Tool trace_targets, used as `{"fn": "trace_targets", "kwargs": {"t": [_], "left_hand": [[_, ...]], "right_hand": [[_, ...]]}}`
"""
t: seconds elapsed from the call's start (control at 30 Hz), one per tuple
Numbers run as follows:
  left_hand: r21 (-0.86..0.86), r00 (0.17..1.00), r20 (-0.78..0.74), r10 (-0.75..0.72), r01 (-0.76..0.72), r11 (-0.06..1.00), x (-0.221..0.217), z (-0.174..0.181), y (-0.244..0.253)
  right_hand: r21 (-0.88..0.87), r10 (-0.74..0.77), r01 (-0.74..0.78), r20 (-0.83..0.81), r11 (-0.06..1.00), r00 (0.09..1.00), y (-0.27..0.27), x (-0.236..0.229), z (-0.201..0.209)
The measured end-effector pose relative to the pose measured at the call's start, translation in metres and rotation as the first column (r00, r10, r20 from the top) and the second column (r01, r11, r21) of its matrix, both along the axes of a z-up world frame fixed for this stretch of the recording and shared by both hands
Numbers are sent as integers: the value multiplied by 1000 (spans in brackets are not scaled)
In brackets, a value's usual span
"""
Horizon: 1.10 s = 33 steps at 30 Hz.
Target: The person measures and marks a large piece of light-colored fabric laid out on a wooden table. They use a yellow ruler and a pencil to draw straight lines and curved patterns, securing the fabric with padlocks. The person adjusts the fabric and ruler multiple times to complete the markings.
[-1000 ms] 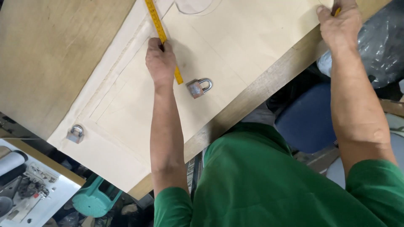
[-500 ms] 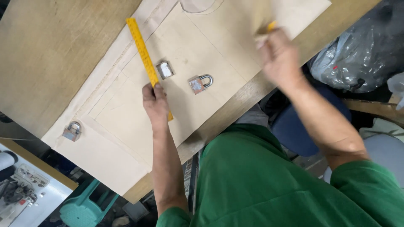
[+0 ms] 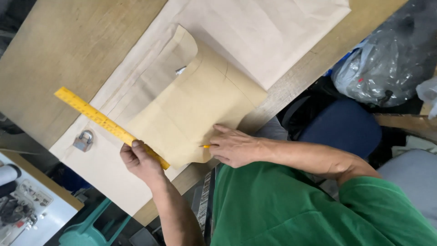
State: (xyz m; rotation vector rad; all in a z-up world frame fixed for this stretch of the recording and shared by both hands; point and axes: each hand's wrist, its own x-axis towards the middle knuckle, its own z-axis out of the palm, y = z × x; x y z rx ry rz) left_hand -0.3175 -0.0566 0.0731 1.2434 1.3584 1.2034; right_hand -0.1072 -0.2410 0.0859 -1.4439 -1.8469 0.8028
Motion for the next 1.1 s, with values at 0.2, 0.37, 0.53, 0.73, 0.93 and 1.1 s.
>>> {"fn": "trace_targets", "kwargs": {"t": [0.2, 0.37, 0.53, 0.73, 0.93, 1.1], "left_hand": [[154, 984, -176, -20, 48, 987, 5, 61, -12], [36, 883, -419, -212, 249, 968, 52, 112, -44], [-265, 629, -490, -604, 552, 790, 159, 107, -74], [-559, 480, -266, -836, 630, 539, 262, 25, -73], [-579, 427, -223, -877, 665, 471, 321, -20, -83], [-626, 363, -187, -913, 672, 396, 353, -42, -91]], "right_hand": [[-197, 218, -239, -121, 951, 968, 5, 5, 12], [-220, 298, -328, -156, 919, 942, 8, 3, -6], [-156, 322, -341, -134, 927, 937, -11, -1, -44], [-48, 237, -242, -88, 969, 967, -44, -9, -74], [54, 343, -341, -38, 939, 939, -66, -13, -132], [-9, 318, -319, -76, 948, 945, -77, -2, -140]]}}
